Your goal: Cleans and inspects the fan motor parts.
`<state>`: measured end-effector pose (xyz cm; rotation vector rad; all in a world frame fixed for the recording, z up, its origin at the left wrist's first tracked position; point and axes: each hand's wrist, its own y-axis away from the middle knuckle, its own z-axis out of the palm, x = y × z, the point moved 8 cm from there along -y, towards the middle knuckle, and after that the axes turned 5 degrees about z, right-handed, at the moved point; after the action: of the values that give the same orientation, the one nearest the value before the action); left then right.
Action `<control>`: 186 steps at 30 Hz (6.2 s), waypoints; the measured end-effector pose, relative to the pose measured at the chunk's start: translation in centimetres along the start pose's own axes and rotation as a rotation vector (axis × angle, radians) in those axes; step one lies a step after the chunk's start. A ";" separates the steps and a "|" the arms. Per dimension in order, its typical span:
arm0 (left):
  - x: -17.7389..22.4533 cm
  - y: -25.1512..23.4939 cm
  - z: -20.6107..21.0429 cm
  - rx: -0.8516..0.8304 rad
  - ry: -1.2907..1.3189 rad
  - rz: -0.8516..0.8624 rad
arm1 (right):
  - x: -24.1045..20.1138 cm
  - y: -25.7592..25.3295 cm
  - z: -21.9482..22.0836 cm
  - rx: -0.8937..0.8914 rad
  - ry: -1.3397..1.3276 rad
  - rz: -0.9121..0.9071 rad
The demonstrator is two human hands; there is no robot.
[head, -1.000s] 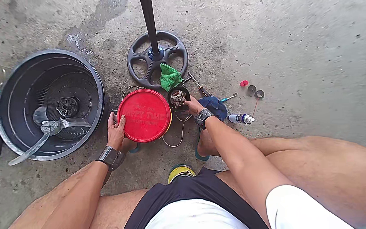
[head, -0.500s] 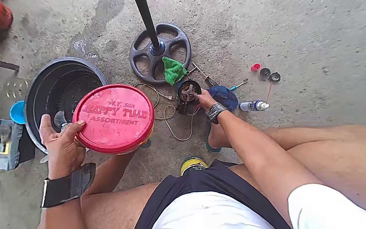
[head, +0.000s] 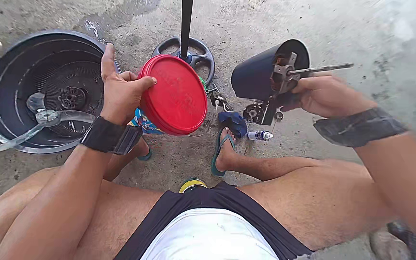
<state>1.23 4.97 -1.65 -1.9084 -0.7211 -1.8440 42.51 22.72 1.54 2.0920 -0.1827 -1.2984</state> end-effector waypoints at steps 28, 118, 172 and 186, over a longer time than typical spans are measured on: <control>-20.7 3.3 11.4 -0.250 -0.267 -0.520 | 3.8 5.0 2.3 -0.177 -0.079 -0.006; -4.8 1.8 11.6 -0.973 -0.699 0.457 | 15.6 -15.0 3.2 0.334 0.390 -0.244; -3.3 0.5 13.2 -1.246 -1.102 0.397 | -6.8 -1.1 2.1 0.081 1.035 -0.504; -3.8 1.4 12.7 -1.120 -1.009 0.529 | -5.5 -3.4 -0.7 -0.379 0.557 -0.521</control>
<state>12.14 11.15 -6.05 -3.2831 0.7913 -0.8235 39.59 28.07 3.85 2.1324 0.8299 -0.8641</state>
